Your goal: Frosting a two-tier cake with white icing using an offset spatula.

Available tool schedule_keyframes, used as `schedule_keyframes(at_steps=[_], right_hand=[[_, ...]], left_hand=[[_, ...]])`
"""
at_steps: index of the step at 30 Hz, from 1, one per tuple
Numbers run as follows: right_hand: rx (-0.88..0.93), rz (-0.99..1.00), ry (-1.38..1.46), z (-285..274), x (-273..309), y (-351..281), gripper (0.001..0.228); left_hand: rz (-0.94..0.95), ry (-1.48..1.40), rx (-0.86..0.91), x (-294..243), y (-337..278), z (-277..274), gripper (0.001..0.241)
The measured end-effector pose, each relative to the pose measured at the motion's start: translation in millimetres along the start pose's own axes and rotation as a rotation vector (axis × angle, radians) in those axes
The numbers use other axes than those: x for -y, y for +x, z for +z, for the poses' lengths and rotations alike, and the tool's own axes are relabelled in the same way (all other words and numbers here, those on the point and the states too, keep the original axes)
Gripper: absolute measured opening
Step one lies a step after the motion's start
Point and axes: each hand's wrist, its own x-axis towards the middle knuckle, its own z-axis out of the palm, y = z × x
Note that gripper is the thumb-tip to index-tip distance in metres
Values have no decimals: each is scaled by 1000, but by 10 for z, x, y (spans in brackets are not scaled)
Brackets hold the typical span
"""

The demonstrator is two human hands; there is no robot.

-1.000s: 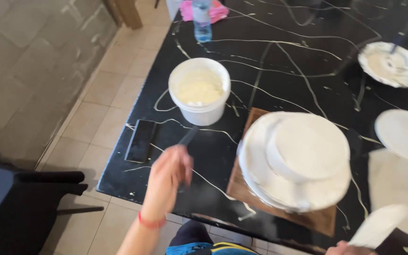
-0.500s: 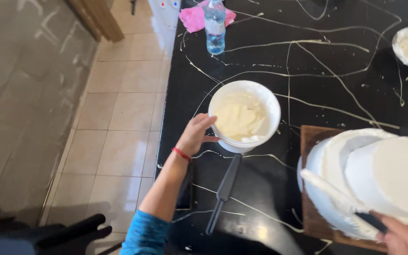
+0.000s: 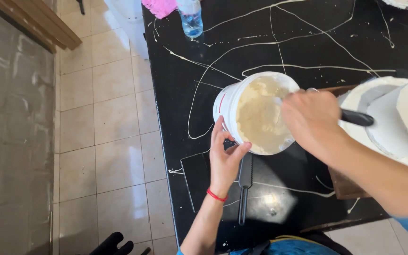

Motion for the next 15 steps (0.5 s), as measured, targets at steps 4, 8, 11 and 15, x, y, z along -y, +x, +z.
schedule_keyframes(at_steps=[4, 8, 11, 15], right_hand=[[79, -30, 16, 340, 131, 257, 27], [209, -42, 94, 243, 205, 278, 33], [264, -24, 186, 119, 219, 245, 39], [328, 31, 333, -163, 140, 95, 42]], left_hand=[[1, -32, -30, 64, -66, 57, 46], [26, 5, -42, 48, -145, 108, 49], [21, 6, -46, 57, -163, 88, 49], [13, -14, -59, 105, -145, 36, 47]])
